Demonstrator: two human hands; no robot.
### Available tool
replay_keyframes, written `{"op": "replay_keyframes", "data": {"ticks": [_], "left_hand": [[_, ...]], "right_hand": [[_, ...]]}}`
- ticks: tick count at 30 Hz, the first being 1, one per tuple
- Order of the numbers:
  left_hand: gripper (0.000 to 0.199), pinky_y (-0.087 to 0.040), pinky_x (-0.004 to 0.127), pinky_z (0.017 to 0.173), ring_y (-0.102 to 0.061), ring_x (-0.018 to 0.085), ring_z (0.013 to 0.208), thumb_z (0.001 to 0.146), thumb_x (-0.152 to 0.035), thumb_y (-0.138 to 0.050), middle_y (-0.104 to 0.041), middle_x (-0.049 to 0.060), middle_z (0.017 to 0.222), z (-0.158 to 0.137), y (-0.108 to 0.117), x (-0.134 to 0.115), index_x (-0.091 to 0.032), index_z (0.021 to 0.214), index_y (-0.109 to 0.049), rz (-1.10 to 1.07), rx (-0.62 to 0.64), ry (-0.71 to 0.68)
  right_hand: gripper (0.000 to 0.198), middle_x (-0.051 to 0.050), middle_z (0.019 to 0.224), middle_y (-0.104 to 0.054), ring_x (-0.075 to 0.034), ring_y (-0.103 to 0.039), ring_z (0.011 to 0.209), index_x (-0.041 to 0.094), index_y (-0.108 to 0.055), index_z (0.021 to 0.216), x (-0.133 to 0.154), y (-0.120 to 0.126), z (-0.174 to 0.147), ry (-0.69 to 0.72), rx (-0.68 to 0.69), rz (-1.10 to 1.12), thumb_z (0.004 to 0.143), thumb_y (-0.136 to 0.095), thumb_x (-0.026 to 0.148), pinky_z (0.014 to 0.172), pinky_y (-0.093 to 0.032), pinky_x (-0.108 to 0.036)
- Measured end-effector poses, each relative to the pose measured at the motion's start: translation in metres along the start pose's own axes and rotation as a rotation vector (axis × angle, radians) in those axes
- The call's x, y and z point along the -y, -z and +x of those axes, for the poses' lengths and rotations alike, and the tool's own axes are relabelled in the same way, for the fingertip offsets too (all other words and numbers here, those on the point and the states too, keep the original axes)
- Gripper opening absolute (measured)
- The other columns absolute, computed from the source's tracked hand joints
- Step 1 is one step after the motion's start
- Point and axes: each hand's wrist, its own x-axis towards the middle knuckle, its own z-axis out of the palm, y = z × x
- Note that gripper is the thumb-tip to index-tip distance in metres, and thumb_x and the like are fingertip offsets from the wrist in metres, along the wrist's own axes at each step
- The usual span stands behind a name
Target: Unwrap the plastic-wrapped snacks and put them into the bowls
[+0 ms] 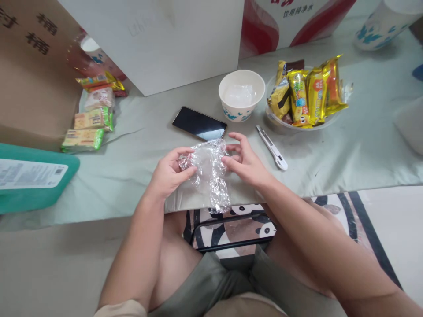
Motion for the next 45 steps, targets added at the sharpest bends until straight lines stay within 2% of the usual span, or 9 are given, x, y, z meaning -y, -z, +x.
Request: {"op": "replay_keyframes", "data": {"ticks": [6, 11, 17, 20, 23, 30, 36, 39, 45], "left_hand": [[0.050, -0.054, 0.024, 0.063, -0.063, 0.013, 0.074, 0.064, -0.019, -0.083, -0.067, 0.001, 0.094, 0.000, -0.005, 0.001, -0.022, 0.112, -0.068, -0.027, 0.026, 0.009], [0.049, -0.053, 0.024, 0.062, -0.062, 0.012, 0.070, 0.065, -0.019, -0.082, -0.067, 0.001, 0.094, 0.002, -0.010, 0.002, -0.022, 0.112, -0.068, -0.016, 0.045, 0.032], [0.048, -0.049, 0.021, 0.060, -0.056, 0.009, 0.067, 0.061, -0.017, -0.084, -0.061, -0.003, 0.084, 0.007, -0.006, 0.008, -0.023, 0.105, -0.066, -0.119, -0.122, 0.005], [0.047, -0.048, 0.022, 0.059, -0.055, 0.010, 0.066, 0.061, -0.017, -0.084, -0.060, -0.003, 0.083, 0.008, -0.006, 0.008, -0.023, 0.103, -0.064, -0.127, -0.121, 0.003], [0.046, -0.047, 0.021, 0.058, -0.053, 0.009, 0.064, 0.062, -0.017, -0.083, -0.057, -0.004, 0.080, 0.009, -0.007, 0.007, -0.023, 0.103, -0.063, -0.134, -0.120, -0.002], [0.042, -0.047, 0.022, 0.058, -0.054, 0.010, 0.064, 0.066, -0.021, -0.081, -0.058, -0.003, 0.078, 0.008, -0.009, 0.007, -0.024, 0.104, -0.061, -0.106, -0.106, 0.013], [0.023, -0.045, 0.026, 0.057, -0.054, 0.013, 0.063, 0.086, -0.038, -0.068, -0.063, 0.001, 0.085, 0.008, -0.013, 0.009, -0.025, 0.104, -0.065, -0.022, -0.115, 0.015], [0.025, -0.042, 0.027, 0.054, -0.053, 0.013, 0.062, 0.092, -0.047, -0.062, -0.062, 0.002, 0.082, 0.011, -0.020, 0.008, -0.024, 0.101, -0.067, -0.062, -0.125, 0.003], [0.038, -0.036, 0.026, 0.048, -0.046, 0.010, 0.052, 0.087, -0.059, -0.063, -0.059, 0.000, 0.074, 0.020, -0.034, -0.002, -0.023, 0.100, -0.065, -0.207, -0.117, 0.082]], "right_hand": [[0.058, 0.001, 0.089, -0.060, -0.016, -0.065, 0.072, 0.030, -0.034, 0.139, 0.001, 0.001, 0.003, -0.075, 0.012, 0.143, 0.091, -0.060, 0.051, 0.067, -0.058, -0.033], [0.070, 0.007, 0.079, -0.053, -0.012, -0.055, 0.062, 0.029, -0.036, 0.139, 0.000, -0.001, 0.002, -0.028, 0.036, 0.036, 0.078, -0.070, 0.026, 0.062, -0.048, -0.030], [0.069, 0.005, 0.083, -0.055, -0.011, -0.053, 0.064, 0.026, -0.035, 0.139, 0.000, -0.001, 0.001, -0.015, 0.050, 0.042, 0.077, -0.066, 0.025, 0.066, -0.047, -0.031], [0.073, 0.002, 0.088, -0.059, -0.014, -0.059, 0.071, 0.026, -0.034, 0.144, 0.001, -0.002, -0.001, -0.010, 0.064, -0.066, 0.081, -0.069, 0.032, 0.070, -0.050, -0.034], [0.070, 0.001, 0.093, -0.063, -0.015, -0.060, 0.074, 0.028, -0.037, 0.146, -0.001, -0.004, -0.002, 0.017, 0.070, -0.198, 0.082, -0.065, 0.026, 0.075, -0.051, -0.036], [0.067, -0.002, 0.100, -0.066, -0.015, -0.059, 0.070, 0.028, -0.037, 0.147, 0.000, -0.007, -0.005, 0.045, 0.066, -0.251, 0.084, -0.060, 0.026, 0.074, -0.050, -0.037], [0.056, -0.001, 0.093, -0.065, -0.017, -0.057, 0.069, 0.029, -0.046, 0.138, 0.000, -0.010, -0.007, 0.057, -0.046, -0.224, 0.083, -0.056, 0.023, 0.068, -0.047, -0.036], [0.051, -0.001, 0.092, -0.062, -0.016, -0.054, 0.066, 0.029, -0.046, 0.135, -0.004, -0.011, -0.010, 0.065, -0.123, -0.168, 0.084, -0.054, 0.023, 0.063, -0.045, -0.034], [0.050, -0.002, 0.088, -0.060, -0.021, -0.057, 0.073, 0.027, -0.044, 0.132, -0.004, 0.000, -0.012, 0.171, -0.359, -0.280, 0.083, -0.047, 0.020, 0.073, -0.050, -0.040]]}}
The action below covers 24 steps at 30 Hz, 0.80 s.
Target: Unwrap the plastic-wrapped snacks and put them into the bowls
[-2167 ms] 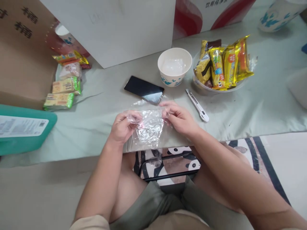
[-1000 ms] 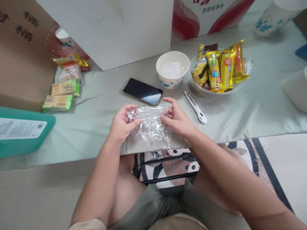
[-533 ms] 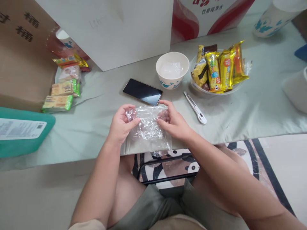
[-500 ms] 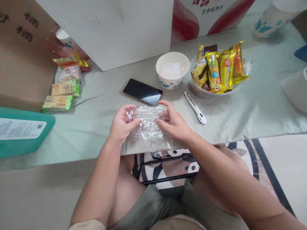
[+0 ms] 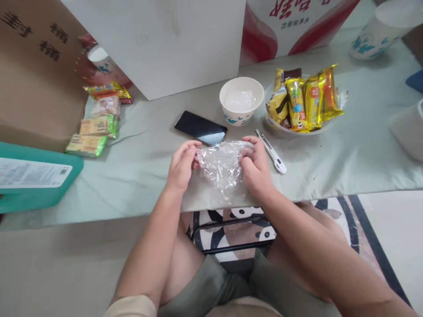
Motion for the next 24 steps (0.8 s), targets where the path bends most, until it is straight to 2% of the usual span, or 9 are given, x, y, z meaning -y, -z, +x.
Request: {"op": "replay_keyframes", "data": {"ticks": [3, 5, 7, 9, 12, 15, 17, 20, 24], "left_hand": [[0.048, -0.036, 0.025, 0.048, -0.046, 0.009, 0.052, 0.076, -0.058, -0.075, -0.066, 0.001, 0.078, 0.000, -0.007, -0.002, -0.021, 0.106, -0.067, 0.085, 0.115, 0.036], [0.046, -0.041, 0.026, 0.053, -0.052, 0.011, 0.058, 0.071, -0.048, -0.081, -0.068, 0.002, 0.079, -0.001, -0.011, -0.002, -0.020, 0.105, -0.069, 0.194, 0.138, 0.012], [0.031, -0.048, 0.028, 0.060, -0.059, 0.014, 0.065, 0.074, -0.038, -0.078, -0.070, 0.003, 0.081, -0.002, -0.015, -0.003, -0.019, 0.097, -0.071, 0.303, 0.103, -0.026], [0.018, -0.052, 0.031, 0.068, -0.064, 0.017, 0.072, 0.079, -0.033, -0.070, -0.072, 0.004, 0.083, -0.001, -0.016, -0.003, -0.019, 0.090, -0.072, 0.379, 0.081, -0.068], [0.013, -0.056, 0.038, 0.086, -0.069, 0.023, 0.096, 0.084, -0.029, -0.063, -0.074, 0.008, 0.105, 0.001, -0.014, -0.003, -0.020, 0.087, -0.072, 0.527, 0.041, -0.222], [0.015, -0.043, 0.051, 0.115, -0.054, 0.032, 0.139, 0.086, -0.031, -0.064, -0.065, 0.010, 0.144, 0.001, -0.012, -0.002, -0.021, 0.094, -0.072, 0.744, 0.071, -0.403], [0.025, -0.031, 0.059, 0.122, -0.043, 0.035, 0.149, 0.091, -0.037, -0.060, -0.060, 0.010, 0.152, -0.001, -0.012, -0.002, -0.022, 0.109, -0.070, 0.839, 0.158, -0.396], [0.036, -0.028, 0.060, 0.120, -0.049, 0.034, 0.145, 0.096, -0.042, -0.054, -0.065, 0.011, 0.147, -0.004, -0.014, -0.004, -0.024, 0.126, -0.064, 0.903, 0.175, -0.331], [0.028, -0.033, 0.057, 0.115, -0.064, 0.033, 0.120, 0.093, -0.040, -0.061, -0.075, 0.009, 0.121, -0.004, -0.012, -0.007, -0.026, 0.117, -0.066, 0.927, -0.013, -0.328]], "right_hand": [[0.055, -0.004, 0.089, -0.064, -0.023, -0.058, 0.074, 0.024, -0.043, 0.137, -0.001, 0.006, 0.007, 0.077, -0.063, -0.175, 0.083, -0.052, 0.022, 0.077, -0.050, -0.043], [0.039, -0.004, 0.085, -0.065, -0.023, -0.059, 0.073, 0.024, -0.054, 0.123, -0.002, 0.007, 0.011, 0.106, -0.053, -0.277, 0.084, -0.055, 0.026, 0.076, -0.051, -0.043], [0.014, -0.008, 0.088, -0.068, -0.026, -0.063, 0.084, 0.024, -0.060, 0.098, -0.004, 0.007, 0.013, 0.194, -0.065, -0.412, 0.086, -0.055, 0.028, 0.083, -0.052, -0.046], [0.008, -0.014, 0.113, -0.071, -0.033, -0.063, 0.109, 0.022, -0.061, 0.085, -0.006, 0.006, 0.014, 0.329, -0.081, -0.567, 0.087, -0.055, 0.027, 0.100, -0.048, -0.053], [0.009, -0.013, 0.155, -0.053, -0.038, -0.049, 0.142, 0.021, -0.064, 0.089, -0.010, 0.004, 0.014, 0.486, 0.046, -0.704, 0.087, -0.056, 0.022, 0.115, -0.040, -0.058], [0.012, -0.010, 0.157, -0.054, -0.037, -0.047, 0.147, 0.022, -0.066, 0.092, -0.014, 0.002, 0.015, 0.505, 0.184, -0.733, 0.087, -0.055, 0.020, 0.115, -0.042, -0.059], [0.013, -0.013, 0.152, -0.058, -0.037, -0.052, 0.142, 0.021, -0.066, 0.091, -0.016, 0.001, 0.016, 0.469, 0.171, -0.715, 0.086, -0.054, 0.020, 0.114, -0.044, -0.060], [0.012, -0.016, 0.147, -0.062, -0.037, -0.058, 0.136, 0.020, -0.066, 0.087, -0.016, 0.001, 0.018, 0.432, 0.133, -0.688, 0.085, -0.054, 0.020, 0.112, -0.046, -0.058], [0.010, -0.018, 0.143, -0.065, -0.038, -0.060, 0.133, 0.020, -0.064, 0.084, -0.015, 0.002, 0.018, 0.445, 0.131, -0.685, 0.085, -0.055, 0.021, 0.109, -0.048, -0.056]]}}
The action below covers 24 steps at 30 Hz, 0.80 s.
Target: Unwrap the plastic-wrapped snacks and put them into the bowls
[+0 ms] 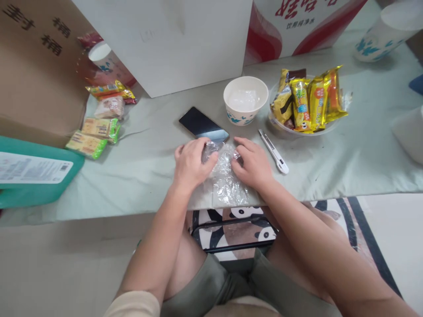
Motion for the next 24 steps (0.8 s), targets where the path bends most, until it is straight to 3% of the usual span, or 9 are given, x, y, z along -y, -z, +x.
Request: {"op": "replay_keyframes", "data": {"ticks": [3, 5, 11, 17, 24], "left_hand": [[0.014, -0.038, 0.056, 0.111, -0.066, 0.031, 0.105, 0.092, -0.038, -0.065, -0.076, 0.006, 0.101, 0.004, 0.002, 0.012, -0.026, 0.099, -0.067, -0.003, -0.181, 0.068], [0.012, -0.043, 0.053, 0.107, -0.065, 0.031, 0.103, 0.091, -0.037, -0.067, -0.074, 0.007, 0.099, 0.006, 0.002, 0.023, -0.026, 0.096, -0.066, -0.029, -0.259, 0.106], [0.026, -0.045, 0.055, 0.112, -0.056, 0.037, 0.132, 0.086, -0.031, -0.070, -0.060, 0.013, 0.135, 0.010, 0.000, 0.037, -0.027, 0.111, -0.067, -0.058, -0.167, 0.133], [0.061, -0.039, 0.063, 0.114, -0.054, 0.042, 0.130, 0.073, -0.029, -0.084, -0.060, 0.015, 0.135, 0.017, -0.001, 0.031, -0.026, 0.129, -0.061, 0.008, -0.080, 0.132], [0.062, -0.043, 0.058, 0.111, -0.056, 0.040, 0.123, 0.069, -0.030, -0.088, -0.063, 0.015, 0.126, 0.017, -0.003, 0.032, -0.023, 0.125, -0.061, -0.001, -0.152, 0.163]], "right_hand": [[0.010, -0.017, 0.141, -0.066, -0.037, -0.061, 0.131, 0.020, -0.064, 0.084, 0.000, 0.001, 0.000, -0.007, 0.007, -0.012, 0.085, -0.055, 0.020, 0.108, -0.048, -0.056], [0.011, -0.017, 0.141, -0.066, -0.037, -0.060, 0.132, 0.020, -0.065, 0.084, 0.000, 0.000, -0.001, -0.015, 0.008, -0.016, 0.086, -0.054, 0.020, 0.108, -0.048, -0.056], [0.012, -0.015, 0.140, -0.067, -0.037, -0.059, 0.133, 0.020, -0.066, 0.087, 0.000, -0.002, -0.002, -0.010, 0.003, -0.028, 0.088, -0.054, 0.021, 0.108, -0.048, -0.056], [0.014, -0.016, 0.137, -0.068, -0.037, -0.060, 0.133, 0.019, -0.068, 0.091, -0.001, -0.003, -0.003, 0.012, 0.002, -0.038, 0.088, -0.055, 0.021, 0.110, -0.047, -0.055], [0.017, -0.017, 0.134, -0.068, -0.038, -0.058, 0.134, 0.019, -0.069, 0.095, -0.002, -0.003, -0.003, -0.001, 0.015, -0.010, 0.088, -0.054, 0.022, 0.109, -0.046, -0.056]]}}
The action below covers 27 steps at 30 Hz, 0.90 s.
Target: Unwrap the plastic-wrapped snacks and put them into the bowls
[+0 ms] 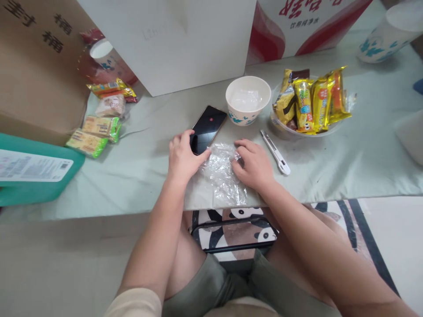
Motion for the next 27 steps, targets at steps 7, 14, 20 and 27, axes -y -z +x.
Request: {"op": "replay_keyframes", "data": {"ticks": [7, 14, 20, 27], "left_hand": [[0.058, -0.043, 0.055, 0.111, -0.057, 0.039, 0.122, 0.071, -0.032, -0.086, -0.065, 0.015, 0.128, 0.001, 0.000, -0.001, -0.022, 0.122, -0.061, 0.049, 0.003, -0.021], [0.056, -0.039, 0.055, 0.115, -0.055, 0.038, 0.129, 0.078, -0.034, -0.080, -0.065, 0.014, 0.137, 0.000, 0.003, -0.010, -0.023, 0.129, -0.058, 0.135, 0.064, 0.020], [0.049, -0.034, 0.059, 0.119, -0.050, 0.041, 0.136, 0.082, -0.032, -0.075, -0.061, 0.019, 0.142, 0.002, -0.003, -0.002, -0.021, 0.127, -0.060, 0.006, -0.021, 0.033], [0.055, -0.040, 0.048, 0.119, -0.052, 0.032, 0.143, 0.086, -0.064, -0.067, -0.058, 0.014, 0.148, -0.001, -0.002, 0.000, -0.025, 0.124, -0.061, -0.721, 0.029, -0.097]], "right_hand": [[0.018, -0.016, 0.130, -0.070, -0.037, -0.058, 0.134, 0.018, -0.069, 0.098, 0.000, 0.001, 0.000, 0.001, 0.012, -0.005, 0.089, -0.055, 0.021, 0.112, -0.045, -0.053], [0.019, -0.017, 0.127, -0.070, -0.037, -0.057, 0.135, 0.016, -0.069, 0.100, 0.000, -0.001, 0.000, -0.006, 0.021, -0.007, 0.089, -0.054, 0.021, 0.112, -0.043, -0.052], [0.015, -0.016, 0.119, -0.073, -0.036, -0.061, 0.129, 0.019, -0.066, 0.095, -0.001, 0.000, 0.001, 0.008, -0.023, 0.061, 0.087, -0.053, 0.021, 0.109, -0.044, -0.052], [0.009, -0.004, 0.085, -0.068, -0.020, -0.064, 0.076, 0.023, -0.059, 0.086, 0.005, 0.016, 0.002, -0.273, -0.071, 0.649, 0.088, -0.058, 0.032, 0.074, -0.050, -0.036]]}}
